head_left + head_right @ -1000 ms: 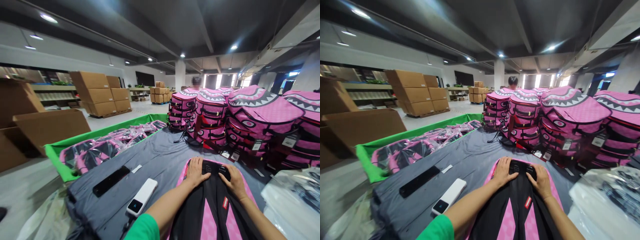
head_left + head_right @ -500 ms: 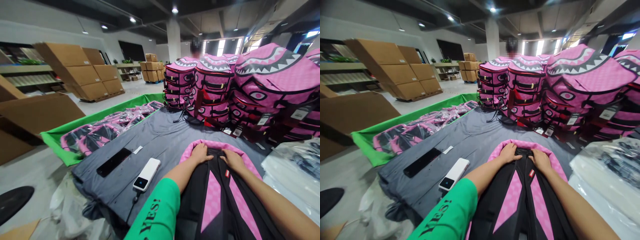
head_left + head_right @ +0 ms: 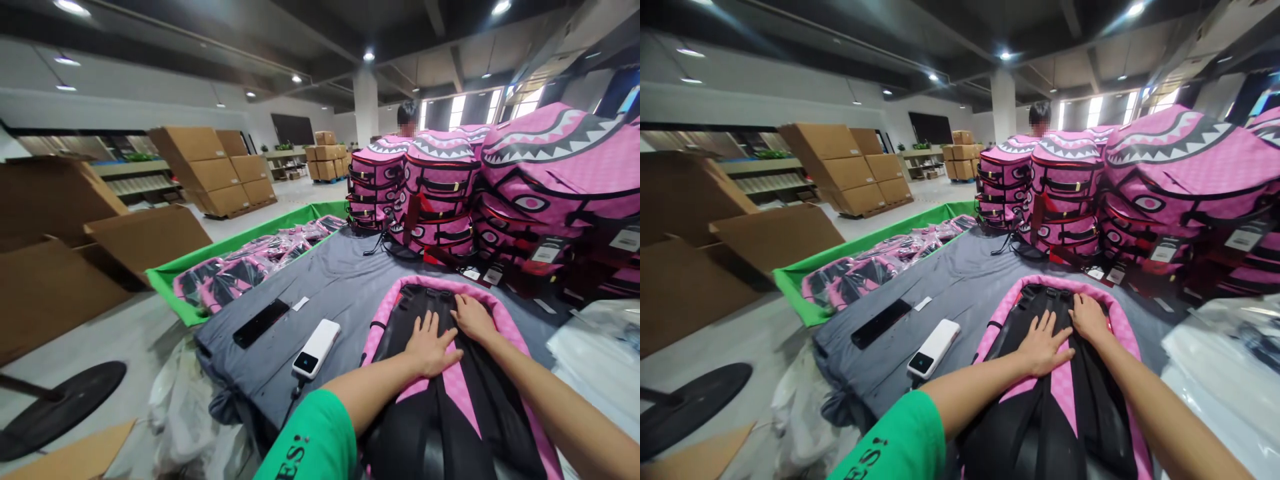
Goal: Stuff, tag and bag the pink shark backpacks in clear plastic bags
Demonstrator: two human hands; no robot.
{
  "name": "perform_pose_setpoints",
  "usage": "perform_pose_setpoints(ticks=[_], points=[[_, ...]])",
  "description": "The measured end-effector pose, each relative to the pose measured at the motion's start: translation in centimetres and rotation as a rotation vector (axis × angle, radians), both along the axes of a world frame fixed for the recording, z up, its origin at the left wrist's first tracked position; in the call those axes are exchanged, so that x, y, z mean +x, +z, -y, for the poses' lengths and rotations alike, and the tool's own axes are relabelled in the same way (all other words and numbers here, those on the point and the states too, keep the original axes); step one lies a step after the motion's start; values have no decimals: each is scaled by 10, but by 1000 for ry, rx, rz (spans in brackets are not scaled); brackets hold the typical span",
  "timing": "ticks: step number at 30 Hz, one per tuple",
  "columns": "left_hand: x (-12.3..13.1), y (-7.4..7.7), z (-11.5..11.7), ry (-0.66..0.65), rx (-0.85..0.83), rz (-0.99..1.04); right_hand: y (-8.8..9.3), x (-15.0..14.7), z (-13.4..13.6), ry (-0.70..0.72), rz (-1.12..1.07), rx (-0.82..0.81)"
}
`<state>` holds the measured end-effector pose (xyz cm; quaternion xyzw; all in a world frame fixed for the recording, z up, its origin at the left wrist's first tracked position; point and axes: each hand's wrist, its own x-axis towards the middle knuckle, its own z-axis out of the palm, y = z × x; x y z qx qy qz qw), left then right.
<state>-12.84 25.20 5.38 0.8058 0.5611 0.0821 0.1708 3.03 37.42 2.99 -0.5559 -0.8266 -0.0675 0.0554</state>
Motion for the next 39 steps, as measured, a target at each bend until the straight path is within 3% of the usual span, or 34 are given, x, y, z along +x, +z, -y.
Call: perform_pose_setpoints(ticks=[4, 6, 8, 11, 13, 15, 17, 19, 22, 24, 26, 29, 31, 33, 34, 36, 39], points=[[0, -15, -18, 134, 145, 67, -12, 22, 65, 152, 33, -56], [4, -19, -23, 181, 190, 97, -24, 22, 99, 197, 38, 20], [5, -15, -26, 199, 180, 116, -33, 14, 119, 184, 21, 158], [-1, 3, -20, 182, 121, 125, -40, -2, 123, 120, -30, 252], [-10, 21, -2, 12, 100, 128, -42, -6, 119, 112, -58, 245], [-21, 35, 24, -340, 130, 128, -44, -8, 117, 115, -80, 246], [-29, 39, 49, -696, 224, 91, -46, -9, 119, 113, -99, 256], [-32, 28, 62, -889, 307, 25, -48, -11, 121, 106, -110, 268], [-30, -6, 57, -982, 331, -59, -51, -8, 117, 108, -180, 330], [-26, -30, 50, -933, 330, -89, -49, -3, 112, 139, -325, 382], [-24, -46, 46, -769, 364, -77, -39, 4, 111, 187, -488, 408], [-23, -52, 44, -463, 441, -52, -4, 7, 125, 309, -601, 407], [-26, -47, 39, -461, 421, -87, 22, 2, 145, 624, -529, 234], [-32, -40, 30, -635, 350, -157, 40, -8, 164, 1026, -337, -47], [-36, -36, 26, -713, 326, -190, 45, -14, 171, 1159, -233, -166], [-44, -33, 22, -733, 334, -226, 42, -24, 176, 1251, -105, -276], [-50, -39, 27, -415, 418, -173, 18, -31, 169, 1283, -126, -329]])
